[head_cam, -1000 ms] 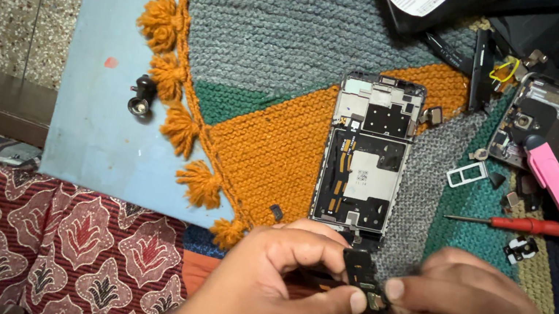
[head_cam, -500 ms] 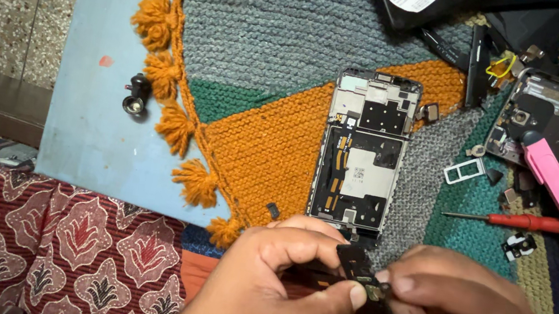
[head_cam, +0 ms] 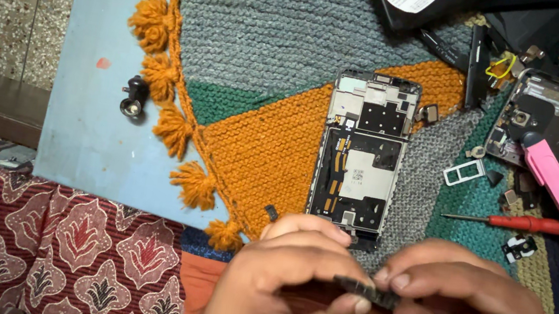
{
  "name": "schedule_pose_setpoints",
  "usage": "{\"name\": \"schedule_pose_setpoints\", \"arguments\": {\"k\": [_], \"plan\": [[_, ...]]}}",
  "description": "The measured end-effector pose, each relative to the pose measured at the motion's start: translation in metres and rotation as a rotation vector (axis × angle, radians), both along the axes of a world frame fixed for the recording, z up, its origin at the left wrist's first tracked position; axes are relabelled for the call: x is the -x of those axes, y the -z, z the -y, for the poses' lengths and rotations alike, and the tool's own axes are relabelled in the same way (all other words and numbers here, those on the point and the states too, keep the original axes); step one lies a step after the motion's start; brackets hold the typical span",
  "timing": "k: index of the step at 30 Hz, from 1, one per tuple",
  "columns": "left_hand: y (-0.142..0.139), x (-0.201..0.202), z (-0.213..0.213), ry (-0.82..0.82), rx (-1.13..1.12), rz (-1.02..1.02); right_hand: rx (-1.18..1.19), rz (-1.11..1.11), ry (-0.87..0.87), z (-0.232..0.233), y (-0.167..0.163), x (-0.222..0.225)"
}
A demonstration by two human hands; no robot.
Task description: The person disassembles a smartphone, removes a ribbon cable, cleans the internal components with a toothbrush, and reattaches the cable. The person handles the phone chassis, ribbon cable, and toothbrush throughout the process.
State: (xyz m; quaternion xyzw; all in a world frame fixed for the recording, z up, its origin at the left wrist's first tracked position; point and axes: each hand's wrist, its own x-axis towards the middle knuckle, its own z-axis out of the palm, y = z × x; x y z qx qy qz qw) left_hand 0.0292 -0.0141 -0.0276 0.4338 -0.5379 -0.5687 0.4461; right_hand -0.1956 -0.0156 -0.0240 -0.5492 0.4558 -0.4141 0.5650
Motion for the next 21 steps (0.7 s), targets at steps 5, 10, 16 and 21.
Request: {"name": "schedule_pose_setpoints", "arguments": {"k": [5,10,16,21], "plan": [[-0.008,-0.001,0.000,-0.097,0.243,0.147,0.050,-0.031,0.015,-0.001,-0.004,-0.004],[-0.031,0.003,0.005,-0.256,0.426,0.443,0.292,-0.233,-0.161,0.007,-0.009,0.005],[-0.039,0.004,0.002,-0.418,0.295,0.500,0.398,-0.344,-0.018,0.014,-0.010,-0.008],[-0.035,-0.006,-0.005,-0.474,-0.061,0.116,0.328,-0.242,-0.186,0.025,-0.016,-0.001]]}}
